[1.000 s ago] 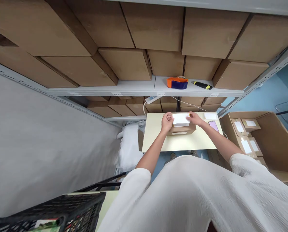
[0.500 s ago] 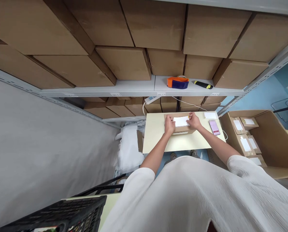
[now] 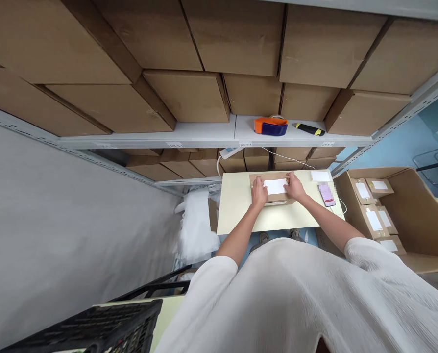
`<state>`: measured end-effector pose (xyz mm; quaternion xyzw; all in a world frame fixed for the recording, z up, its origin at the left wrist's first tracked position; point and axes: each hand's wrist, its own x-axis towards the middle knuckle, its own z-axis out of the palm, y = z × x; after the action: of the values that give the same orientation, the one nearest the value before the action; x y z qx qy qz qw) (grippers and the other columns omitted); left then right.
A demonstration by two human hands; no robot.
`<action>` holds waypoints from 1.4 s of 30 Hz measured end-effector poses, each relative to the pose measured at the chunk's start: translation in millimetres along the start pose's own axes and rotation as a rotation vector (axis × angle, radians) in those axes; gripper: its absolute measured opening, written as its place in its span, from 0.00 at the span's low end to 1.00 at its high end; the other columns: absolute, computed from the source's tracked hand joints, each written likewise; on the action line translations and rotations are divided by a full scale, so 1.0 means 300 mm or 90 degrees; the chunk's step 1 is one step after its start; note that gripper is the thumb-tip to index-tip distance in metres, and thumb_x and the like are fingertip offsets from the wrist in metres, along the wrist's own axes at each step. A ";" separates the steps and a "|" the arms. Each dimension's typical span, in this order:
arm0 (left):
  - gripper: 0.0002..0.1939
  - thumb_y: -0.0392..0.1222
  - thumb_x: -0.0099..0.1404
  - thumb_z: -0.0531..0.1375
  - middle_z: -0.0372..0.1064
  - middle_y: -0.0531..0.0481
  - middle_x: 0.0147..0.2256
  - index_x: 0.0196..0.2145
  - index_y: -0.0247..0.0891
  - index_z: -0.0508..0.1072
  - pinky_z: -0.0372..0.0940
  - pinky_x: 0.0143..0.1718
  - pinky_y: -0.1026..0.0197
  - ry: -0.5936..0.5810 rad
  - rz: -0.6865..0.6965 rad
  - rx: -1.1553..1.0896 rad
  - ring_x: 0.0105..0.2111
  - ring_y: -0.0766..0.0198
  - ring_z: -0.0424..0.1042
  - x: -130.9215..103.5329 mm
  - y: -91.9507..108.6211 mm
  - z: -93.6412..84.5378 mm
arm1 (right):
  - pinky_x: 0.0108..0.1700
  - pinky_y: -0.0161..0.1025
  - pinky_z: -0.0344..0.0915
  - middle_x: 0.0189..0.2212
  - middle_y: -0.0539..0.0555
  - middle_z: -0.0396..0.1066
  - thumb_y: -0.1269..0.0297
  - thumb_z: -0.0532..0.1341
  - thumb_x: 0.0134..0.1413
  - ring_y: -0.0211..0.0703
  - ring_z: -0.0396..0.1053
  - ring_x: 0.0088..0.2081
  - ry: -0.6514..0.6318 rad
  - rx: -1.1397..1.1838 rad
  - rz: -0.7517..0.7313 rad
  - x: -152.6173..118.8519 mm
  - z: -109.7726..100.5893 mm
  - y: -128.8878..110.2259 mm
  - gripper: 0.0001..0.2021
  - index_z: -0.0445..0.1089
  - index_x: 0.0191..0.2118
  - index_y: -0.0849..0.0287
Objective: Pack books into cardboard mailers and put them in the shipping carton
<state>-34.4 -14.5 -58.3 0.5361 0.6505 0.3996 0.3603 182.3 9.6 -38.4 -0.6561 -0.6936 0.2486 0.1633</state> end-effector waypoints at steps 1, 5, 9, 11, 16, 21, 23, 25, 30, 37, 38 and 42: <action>0.17 0.26 0.65 0.60 0.70 0.44 0.47 0.47 0.44 0.69 0.67 0.59 0.44 -0.001 0.006 0.018 0.49 0.50 0.73 -0.002 0.001 -0.002 | 0.51 0.55 0.73 0.53 0.61 0.73 0.68 0.60 0.60 0.58 0.73 0.46 -0.003 -0.022 -0.005 -0.003 -0.001 -0.004 0.25 0.66 0.63 0.54; 0.16 0.26 0.66 0.58 0.72 0.36 0.54 0.47 0.42 0.74 0.64 0.64 0.37 -0.027 0.079 0.135 0.59 0.43 0.71 -0.023 0.003 -0.018 | 0.58 0.60 0.69 0.59 0.68 0.70 0.67 0.59 0.65 0.67 0.69 0.57 0.007 -0.143 -0.066 -0.029 -0.005 -0.023 0.19 0.72 0.60 0.58; 0.22 0.30 0.70 0.57 0.71 0.39 0.66 0.57 0.44 0.77 0.55 0.75 0.36 -0.173 0.222 0.171 0.71 0.44 0.64 -0.057 -0.011 -0.040 | 0.68 0.64 0.62 0.69 0.70 0.66 0.59 0.54 0.75 0.69 0.63 0.67 -0.037 -0.160 -0.201 -0.070 0.020 -0.020 0.22 0.72 0.66 0.59; 0.25 0.34 0.73 0.55 0.67 0.40 0.72 0.65 0.45 0.74 0.48 0.79 0.36 -0.232 0.253 0.192 0.76 0.47 0.58 -0.068 -0.023 -0.047 | 0.74 0.66 0.55 0.76 0.67 0.60 0.51 0.51 0.78 0.68 0.56 0.75 -0.080 -0.160 -0.244 -0.087 0.044 -0.003 0.28 0.66 0.73 0.57; 0.33 0.47 0.78 0.54 0.55 0.39 0.78 0.77 0.41 0.62 0.38 0.81 0.38 -0.290 0.246 0.269 0.81 0.48 0.48 -0.072 -0.052 -0.055 | 0.81 0.66 0.39 0.83 0.63 0.45 0.39 0.50 0.77 0.63 0.39 0.83 -0.160 -0.182 -0.257 -0.102 0.086 0.053 0.40 0.50 0.83 0.56; 0.41 0.54 0.76 0.56 0.49 0.36 0.80 0.80 0.36 0.55 0.37 0.82 0.37 -0.297 0.237 0.301 0.82 0.45 0.42 -0.068 -0.073 -0.068 | 0.82 0.66 0.36 0.83 0.65 0.38 0.36 0.50 0.76 0.62 0.35 0.84 -0.167 -0.184 -0.241 -0.096 0.094 0.072 0.44 0.45 0.84 0.59; 0.43 0.56 0.76 0.57 0.47 0.34 0.81 0.80 0.35 0.53 0.37 0.82 0.38 -0.294 0.235 0.303 0.82 0.45 0.41 -0.069 -0.081 -0.074 | 0.82 0.66 0.35 0.83 0.66 0.37 0.35 0.49 0.75 0.62 0.33 0.84 -0.162 -0.184 -0.236 -0.097 0.092 0.073 0.46 0.43 0.84 0.61; 0.44 0.56 0.76 0.57 0.45 0.33 0.81 0.81 0.33 0.52 0.36 0.82 0.38 -0.291 0.230 0.308 0.82 0.44 0.40 -0.070 -0.087 -0.077 | 0.82 0.66 0.35 0.84 0.66 0.36 0.35 0.49 0.75 0.62 0.33 0.84 -0.157 -0.181 -0.230 -0.101 0.084 0.077 0.47 0.43 0.84 0.62; 0.50 0.62 0.74 0.58 0.43 0.29 0.81 0.81 0.29 0.49 0.33 0.81 0.35 -0.269 0.195 0.311 0.82 0.39 0.37 -0.074 -0.091 -0.077 | 0.81 0.70 0.33 0.83 0.68 0.38 0.36 0.50 0.75 0.65 0.33 0.84 -0.124 -0.188 -0.182 -0.127 0.050 0.105 0.45 0.45 0.84 0.61; 0.53 0.67 0.72 0.60 0.42 0.27 0.81 0.80 0.31 0.52 0.32 0.80 0.31 -0.172 0.100 0.324 0.82 0.35 0.33 -0.104 -0.078 -0.094 | 0.78 0.77 0.31 0.83 0.69 0.37 0.33 0.51 0.72 0.73 0.32 0.83 -0.035 -0.176 -0.071 -0.177 0.047 0.145 0.47 0.46 0.83 0.59; 0.51 0.67 0.72 0.60 0.42 0.26 0.81 0.80 0.32 0.54 0.34 0.79 0.29 -0.146 0.076 0.328 0.82 0.33 0.33 -0.111 -0.076 -0.101 | 0.78 0.77 0.33 0.83 0.69 0.38 0.32 0.52 0.71 0.74 0.34 0.83 -0.023 -0.163 -0.051 -0.180 0.051 0.148 0.48 0.46 0.83 0.58; 0.44 0.61 0.72 0.62 0.48 0.24 0.77 0.77 0.36 0.61 0.48 0.75 0.26 -0.068 0.006 0.310 0.78 0.27 0.48 -0.130 -0.067 -0.126 | 0.75 0.74 0.50 0.81 0.73 0.45 0.33 0.54 0.71 0.79 0.50 0.78 -0.021 -0.099 0.018 -0.186 0.057 0.162 0.49 0.44 0.83 0.61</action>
<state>-70.0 -60.2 -59.2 0.6305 0.7050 0.2040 0.2527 217.8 -47.2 -74.1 -0.6726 -0.7039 0.2066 0.0969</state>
